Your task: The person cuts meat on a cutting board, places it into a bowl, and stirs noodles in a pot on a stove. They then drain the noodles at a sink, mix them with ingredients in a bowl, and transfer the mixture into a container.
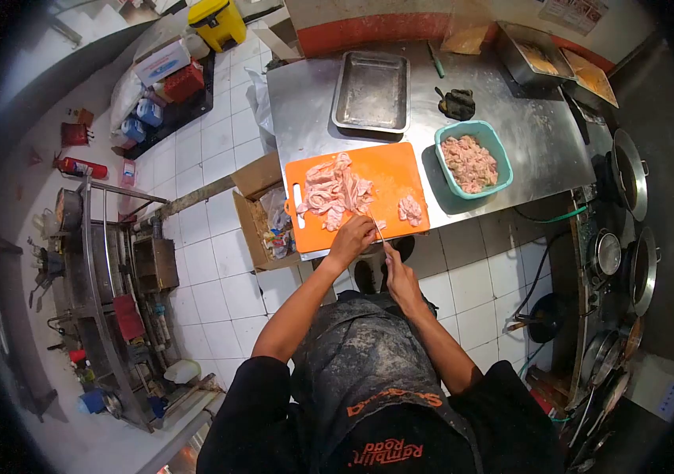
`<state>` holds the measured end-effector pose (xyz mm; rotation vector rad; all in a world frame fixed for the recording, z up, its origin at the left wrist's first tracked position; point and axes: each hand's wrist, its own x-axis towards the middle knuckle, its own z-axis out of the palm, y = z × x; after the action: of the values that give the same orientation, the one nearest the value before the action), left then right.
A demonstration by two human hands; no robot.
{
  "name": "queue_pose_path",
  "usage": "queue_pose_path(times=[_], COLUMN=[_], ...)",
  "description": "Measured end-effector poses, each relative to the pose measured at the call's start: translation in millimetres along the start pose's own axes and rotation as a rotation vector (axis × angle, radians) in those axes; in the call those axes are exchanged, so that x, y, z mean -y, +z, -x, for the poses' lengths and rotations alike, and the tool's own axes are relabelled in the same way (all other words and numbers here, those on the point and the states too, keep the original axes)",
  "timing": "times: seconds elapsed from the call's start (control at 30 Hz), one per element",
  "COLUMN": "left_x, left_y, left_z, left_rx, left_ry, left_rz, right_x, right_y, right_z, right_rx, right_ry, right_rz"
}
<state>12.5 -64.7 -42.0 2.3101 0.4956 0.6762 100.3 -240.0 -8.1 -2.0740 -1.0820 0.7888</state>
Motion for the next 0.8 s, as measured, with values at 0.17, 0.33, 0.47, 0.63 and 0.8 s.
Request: queue_pose_path(times=[0.17, 0.33, 0.47, 0.63, 0.8], left_x=[-0.9, 2.2, -0.3, -0.6, 0.5], left_y=[3.5, 0.1, -1.0, -1.0, 1.9], left_z=[-0.2, -4.0, -5.0, -0.6, 1.1], left_rx=[-0.022, 0.043, 0.024, 0.062, 0.023], left_ry=[0.032, 0.047, 0.028, 0.017, 0.046], left_rz=[-0.014, -0.049, -0.065, -0.057, -0.093], right_x=[-3.1, -6.8, -16.1, -13.3, -10.9], right_y=[6.2, 26.2, 24.3, 26.0, 17.0], right_z=[3.4, -30.0, 2.0, -12.1, 5.4], right_rx=[0.000, -0.086, -0.116, -0.089, -0.030], right_ry=[0.012, -0.054, -0.110, -0.058, 0.001], right_rz=[-0.008, 0.008, -0.036, 0.058, 0.047])
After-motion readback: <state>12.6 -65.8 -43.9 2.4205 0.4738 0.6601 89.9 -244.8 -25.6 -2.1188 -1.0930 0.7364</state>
